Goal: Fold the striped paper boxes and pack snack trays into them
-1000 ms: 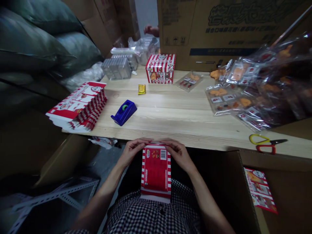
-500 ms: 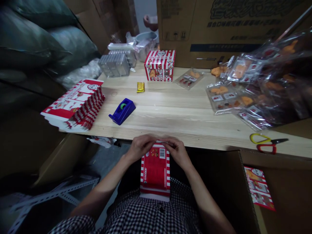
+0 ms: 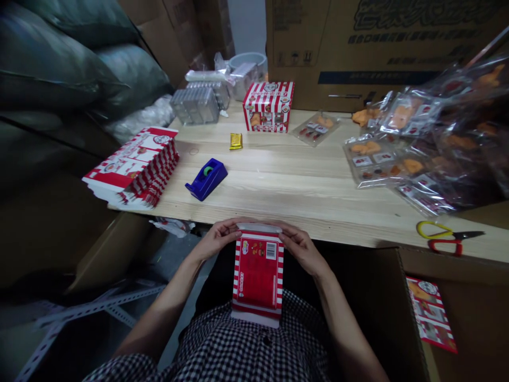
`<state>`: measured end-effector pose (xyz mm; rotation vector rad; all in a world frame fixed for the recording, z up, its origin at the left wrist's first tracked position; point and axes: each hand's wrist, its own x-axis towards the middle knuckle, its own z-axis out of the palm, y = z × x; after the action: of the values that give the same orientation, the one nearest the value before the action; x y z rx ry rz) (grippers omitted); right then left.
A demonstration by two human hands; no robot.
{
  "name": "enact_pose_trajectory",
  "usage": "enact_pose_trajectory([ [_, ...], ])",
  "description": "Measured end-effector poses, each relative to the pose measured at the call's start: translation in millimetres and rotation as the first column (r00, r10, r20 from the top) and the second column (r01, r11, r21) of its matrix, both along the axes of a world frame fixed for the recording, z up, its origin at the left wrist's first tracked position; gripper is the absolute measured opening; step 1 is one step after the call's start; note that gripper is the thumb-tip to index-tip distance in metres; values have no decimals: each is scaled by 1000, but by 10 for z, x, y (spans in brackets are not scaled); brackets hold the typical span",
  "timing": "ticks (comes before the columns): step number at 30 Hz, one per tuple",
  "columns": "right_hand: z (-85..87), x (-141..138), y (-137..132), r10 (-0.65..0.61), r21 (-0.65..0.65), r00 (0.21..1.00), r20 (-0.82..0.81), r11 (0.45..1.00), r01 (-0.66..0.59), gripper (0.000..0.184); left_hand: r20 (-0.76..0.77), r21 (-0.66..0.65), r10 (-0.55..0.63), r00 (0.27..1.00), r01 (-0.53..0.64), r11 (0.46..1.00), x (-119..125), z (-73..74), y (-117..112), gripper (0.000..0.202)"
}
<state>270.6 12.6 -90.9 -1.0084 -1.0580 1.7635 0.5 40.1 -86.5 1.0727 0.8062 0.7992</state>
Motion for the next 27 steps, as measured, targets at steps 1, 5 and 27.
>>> enact_pose_trajectory([
  [1,-15,-2,-16,-17,-19,999,-28,1000,17,38,20,-7,4,1000,-4,1000,1,3,-11,44],
  [5,-25,-33,-40,-127,23,992,2,992,127,30,-23,29,8,1000,-8,1000,12,89,-37,40],
  [27,234,-4,260,2,157,964,266,987,-45,27,-241,131,-151,959,187,974,26,286,275,32],
])
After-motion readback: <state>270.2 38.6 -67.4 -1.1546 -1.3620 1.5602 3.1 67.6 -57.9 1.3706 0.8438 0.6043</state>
